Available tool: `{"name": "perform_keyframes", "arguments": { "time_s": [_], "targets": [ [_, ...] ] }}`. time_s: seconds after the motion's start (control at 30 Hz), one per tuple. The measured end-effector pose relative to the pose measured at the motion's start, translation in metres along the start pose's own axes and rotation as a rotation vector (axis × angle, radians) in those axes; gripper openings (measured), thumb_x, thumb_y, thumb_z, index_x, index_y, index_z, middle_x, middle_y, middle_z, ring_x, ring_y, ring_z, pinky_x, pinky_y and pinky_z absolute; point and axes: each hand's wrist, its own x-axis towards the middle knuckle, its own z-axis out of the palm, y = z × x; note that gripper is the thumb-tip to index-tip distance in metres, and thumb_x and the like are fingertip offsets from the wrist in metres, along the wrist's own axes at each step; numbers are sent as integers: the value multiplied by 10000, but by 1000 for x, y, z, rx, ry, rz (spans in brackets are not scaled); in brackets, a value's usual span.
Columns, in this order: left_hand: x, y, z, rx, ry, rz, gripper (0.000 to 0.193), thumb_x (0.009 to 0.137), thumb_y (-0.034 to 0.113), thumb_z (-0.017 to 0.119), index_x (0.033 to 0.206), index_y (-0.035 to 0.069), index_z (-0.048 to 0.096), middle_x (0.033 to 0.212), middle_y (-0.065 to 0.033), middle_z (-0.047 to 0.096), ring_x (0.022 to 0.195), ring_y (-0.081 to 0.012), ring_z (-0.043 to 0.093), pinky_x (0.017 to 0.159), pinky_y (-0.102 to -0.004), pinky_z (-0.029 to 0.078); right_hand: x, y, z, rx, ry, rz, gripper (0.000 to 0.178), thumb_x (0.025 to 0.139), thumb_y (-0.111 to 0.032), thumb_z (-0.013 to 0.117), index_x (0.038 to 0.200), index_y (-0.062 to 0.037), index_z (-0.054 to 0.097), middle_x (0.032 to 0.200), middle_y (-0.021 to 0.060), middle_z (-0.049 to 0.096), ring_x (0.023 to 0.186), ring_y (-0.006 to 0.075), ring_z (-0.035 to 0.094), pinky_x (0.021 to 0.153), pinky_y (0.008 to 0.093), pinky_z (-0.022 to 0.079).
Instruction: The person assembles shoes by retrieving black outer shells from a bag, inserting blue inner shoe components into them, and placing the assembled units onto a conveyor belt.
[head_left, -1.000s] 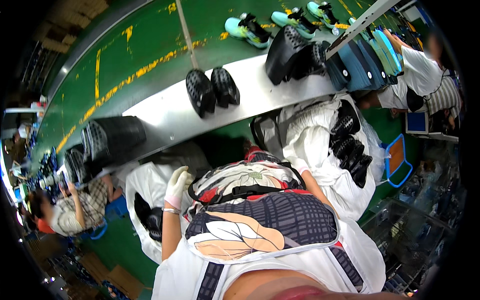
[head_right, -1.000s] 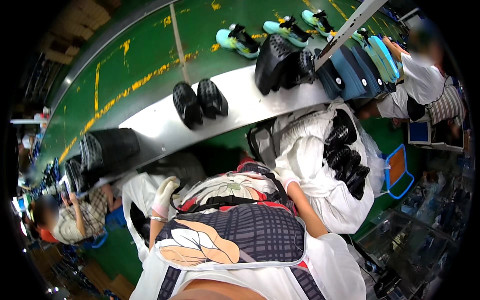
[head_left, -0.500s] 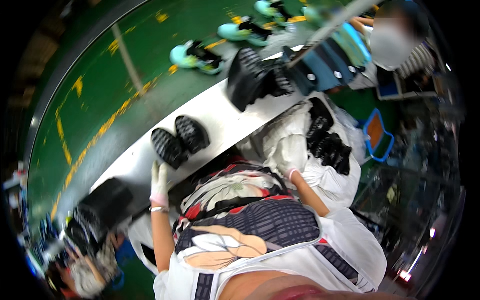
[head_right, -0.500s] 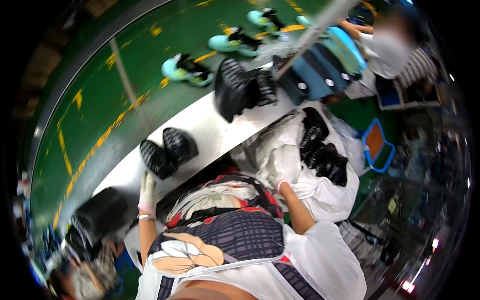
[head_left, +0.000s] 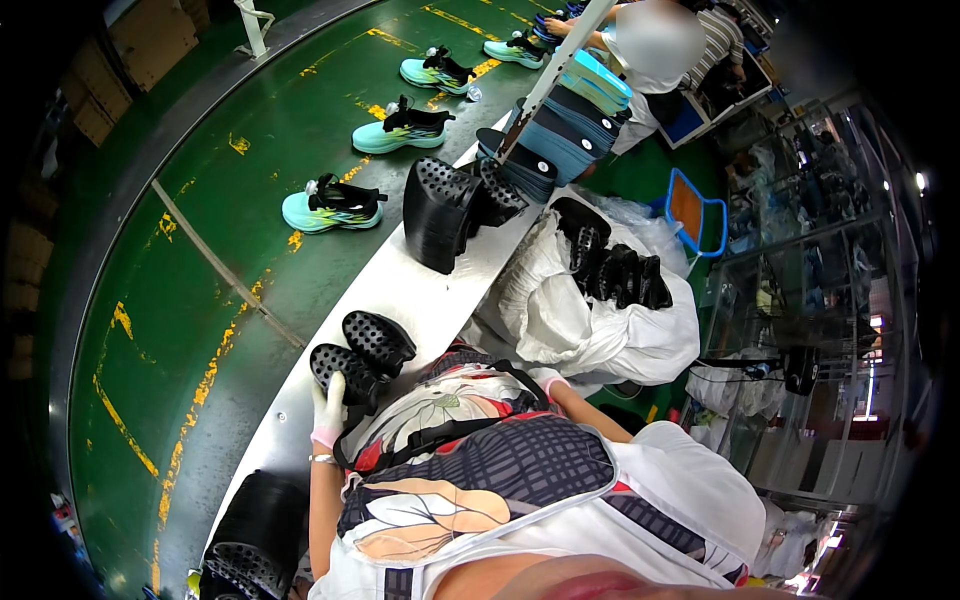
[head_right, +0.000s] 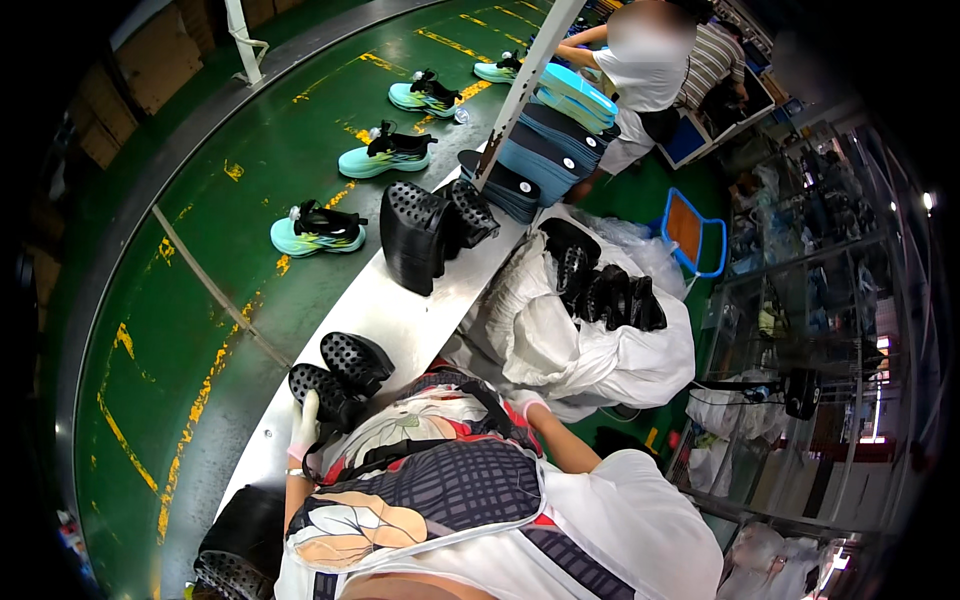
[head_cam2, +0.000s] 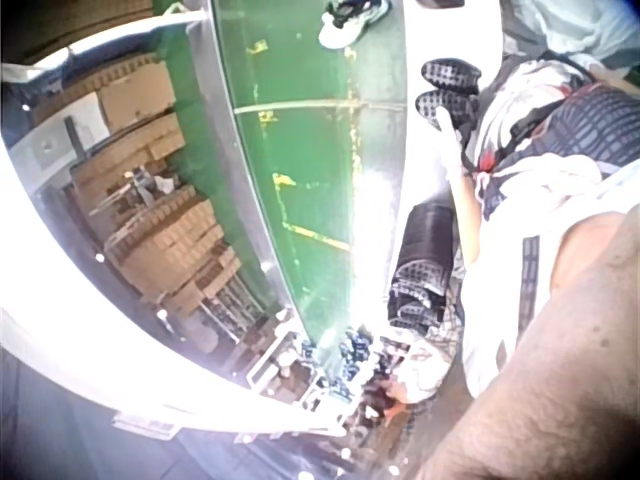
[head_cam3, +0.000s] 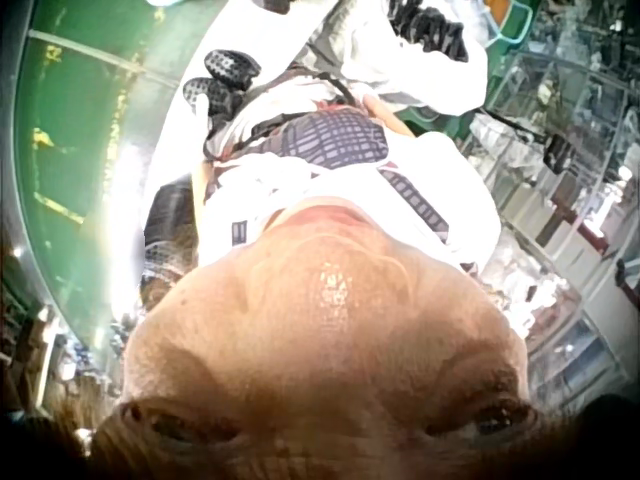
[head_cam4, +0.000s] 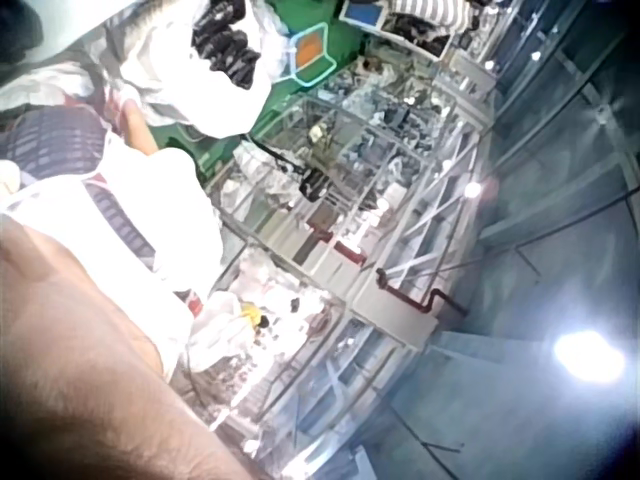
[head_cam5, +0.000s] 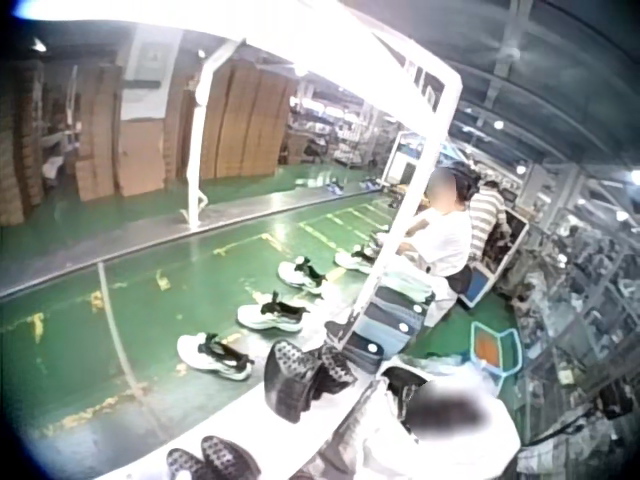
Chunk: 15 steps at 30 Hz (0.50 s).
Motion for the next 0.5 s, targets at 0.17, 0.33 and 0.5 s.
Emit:
{"name": "perform_keyframes", "arguments": {
  "time_s": [0.17, 0.33, 0.5],
  "targets": [
    [2, 5, -7, 59, -14, 20, 647, 871, 334, 638, 1316, -42, 357, 1192, -144, 529, 1036, -214, 545, 880, -320, 456, -3, -39, -12, 248, 5, 101, 456, 850, -435, 475, 1103, -90, 634, 1153, 205, 593, 1087, 351, 565, 873, 420, 437],
    [12, -5, -10, 112, -58, 81, 742, 848, 367, 661, 1343, -66, 317, 1227, -165, 507, 1070, -221, 523, 917, -332, 434, 14, -42, -14, 142, -8, 137, 533, 830, -478, 459, 1139, -75, 622, 1224, 188, 566, 1149, 339, 532, 945, 399, 414],
    [24, -22, -17, 90, -26, 64, 872, 824, 407, 679, 1387, -81, 225, 1288, -200, 457, 1152, -248, 478, 981, -345, 390, -5, -98, -79, -184, 33, 293, 461, 883, -381, 406, 1153, -70, 614, 1165, 221, 586, 1079, 356, 572, 911, 412, 440]
  ]
}}
